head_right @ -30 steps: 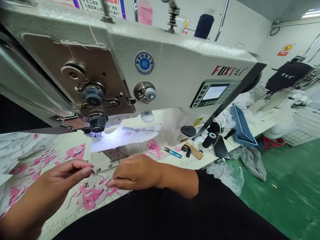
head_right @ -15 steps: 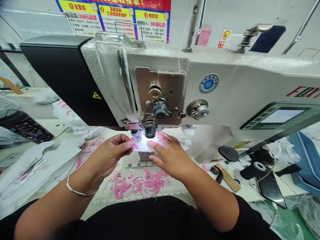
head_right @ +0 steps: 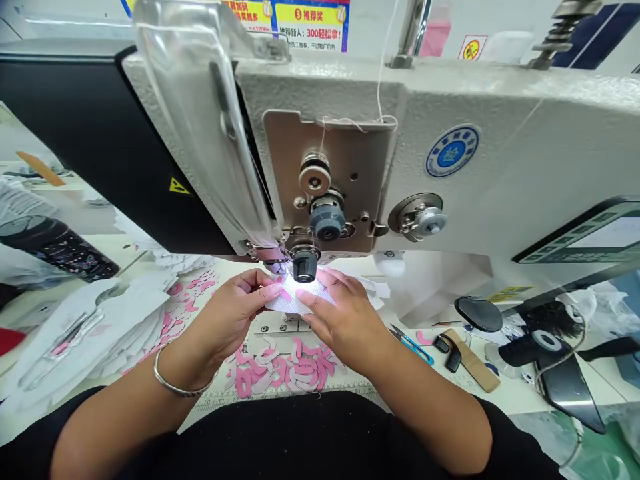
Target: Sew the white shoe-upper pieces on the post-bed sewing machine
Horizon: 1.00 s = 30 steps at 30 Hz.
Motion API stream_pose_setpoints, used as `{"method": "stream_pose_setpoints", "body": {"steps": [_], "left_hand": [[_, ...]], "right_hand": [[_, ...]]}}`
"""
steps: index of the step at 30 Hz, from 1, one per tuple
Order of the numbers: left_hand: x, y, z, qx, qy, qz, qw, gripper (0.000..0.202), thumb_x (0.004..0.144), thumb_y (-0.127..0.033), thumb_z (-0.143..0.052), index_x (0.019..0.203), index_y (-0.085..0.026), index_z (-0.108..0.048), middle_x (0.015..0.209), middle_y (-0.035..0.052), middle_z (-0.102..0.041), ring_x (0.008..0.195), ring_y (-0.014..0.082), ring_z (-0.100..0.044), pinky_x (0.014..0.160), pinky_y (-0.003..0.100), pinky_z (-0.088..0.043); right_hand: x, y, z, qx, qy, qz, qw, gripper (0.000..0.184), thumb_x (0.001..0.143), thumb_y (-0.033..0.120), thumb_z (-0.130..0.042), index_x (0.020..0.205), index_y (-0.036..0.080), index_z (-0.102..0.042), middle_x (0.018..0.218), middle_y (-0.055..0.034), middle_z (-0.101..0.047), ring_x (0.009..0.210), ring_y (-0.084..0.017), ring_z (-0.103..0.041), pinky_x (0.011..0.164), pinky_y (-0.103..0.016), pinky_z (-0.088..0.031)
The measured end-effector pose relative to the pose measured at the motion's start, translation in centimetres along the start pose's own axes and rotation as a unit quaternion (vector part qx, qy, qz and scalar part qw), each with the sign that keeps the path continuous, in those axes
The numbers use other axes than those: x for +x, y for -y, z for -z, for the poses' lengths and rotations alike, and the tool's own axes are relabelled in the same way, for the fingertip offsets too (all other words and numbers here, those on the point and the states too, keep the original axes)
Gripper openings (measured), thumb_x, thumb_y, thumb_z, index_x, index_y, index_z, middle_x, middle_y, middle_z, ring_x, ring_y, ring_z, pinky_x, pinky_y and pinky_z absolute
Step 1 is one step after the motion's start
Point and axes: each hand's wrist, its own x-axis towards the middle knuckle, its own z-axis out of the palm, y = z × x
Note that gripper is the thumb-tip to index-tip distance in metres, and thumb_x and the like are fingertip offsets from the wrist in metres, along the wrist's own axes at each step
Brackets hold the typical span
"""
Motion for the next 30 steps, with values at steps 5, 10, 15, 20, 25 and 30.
{"method": "stream_pose_setpoints", "body": {"steps": [5, 10, 15, 20, 25, 30], "left_hand": [[0.1, 0.0, 0.0, 0.012, 0.004, -0.003, 1.000, 0.026, 0.075, -0.030, -0.076, 0.074, -0.016, -0.054, 0.077, -0.0019, -0.056, 0.067, 0.0097, -0.050, 0.064, 0.024, -0.041], [0.1, 0.0, -0.1, 0.027, 0.003, -0.016, 0.999, 0.025, 0.077, -0.031, -0.075, 0.075, -0.017, -0.055, 0.077, -0.0024, -0.055, 0.067, 0.0094, -0.049, 0.065, 0.024, -0.041], [0.2, 0.4, 0.0, 0.029, 0.002, -0.032, 0.999, 0.024, 0.077, -0.030, -0.076, 0.075, -0.017, -0.056, 0.080, -0.0019, -0.057, 0.070, 0.0096, -0.051, 0.067, 0.023, -0.042], [0.2, 0.4, 0.0, 0.023, 0.001, -0.024, 0.999, 0.022, 0.075, -0.028, -0.077, 0.075, -0.017, -0.057, 0.084, -0.0006, -0.059, 0.072, 0.0103, -0.053, 0.067, 0.023, -0.043], [0.1, 0.0, 0.1, 0.001, 0.020, -0.007, 1.000, 0.023, 0.074, -0.031, -0.078, 0.075, -0.017, -0.059, 0.079, -0.0003, -0.058, 0.068, 0.0104, -0.051, 0.063, 0.023, -0.043], [0.1, -0.2, 0.1, 0.023, 0.022, 0.002, 1.000, 0.025, 0.075, -0.033, -0.076, 0.071, -0.016, -0.058, 0.073, -0.0003, -0.056, 0.065, 0.0114, -0.052, 0.062, 0.025, -0.044]], "right_hand": [[0.1, -0.2, -0.3, 0.007, -0.017, 0.024, 1.000, 0.033, 0.095, 0.028, -0.055, 0.128, 0.024, -0.058, 0.136, -0.0154, -0.051, 0.129, -0.030, -0.047, 0.104, -0.049, -0.045], [0.6, -0.2, -0.3, 0.017, -0.014, 0.035, 0.999, 0.030, 0.094, 0.025, -0.054, 0.124, 0.021, -0.059, 0.133, -0.0155, -0.055, 0.131, -0.029, -0.047, 0.104, -0.048, -0.045], [0.9, -0.4, -0.4, 0.038, 0.015, 0.042, 0.998, 0.034, 0.094, 0.023, -0.053, 0.128, 0.023, -0.056, 0.137, -0.0146, -0.055, 0.134, -0.029, -0.046, 0.104, -0.048, -0.045], [1.1, -1.0, -0.4, 0.042, 0.029, 0.084, 0.995, 0.047, 0.096, 0.021, -0.051, 0.141, 0.033, -0.044, 0.149, -0.0093, -0.044, 0.139, -0.026, -0.040, 0.106, -0.047, -0.043], [1.1, -1.3, -0.3, 0.042, 0.045, 0.077, 0.995, 0.050, 0.096, 0.021, -0.051, 0.143, 0.035, -0.043, 0.150, -0.0077, -0.043, 0.139, -0.026, -0.041, 0.105, -0.048, -0.044], [1.2, -1.5, 0.0, 0.049, 0.052, 0.089, 0.993, 0.050, 0.096, 0.022, -0.051, 0.143, 0.036, -0.044, 0.152, -0.0073, -0.041, 0.138, -0.026, -0.042, 0.105, -0.047, -0.045]]}}
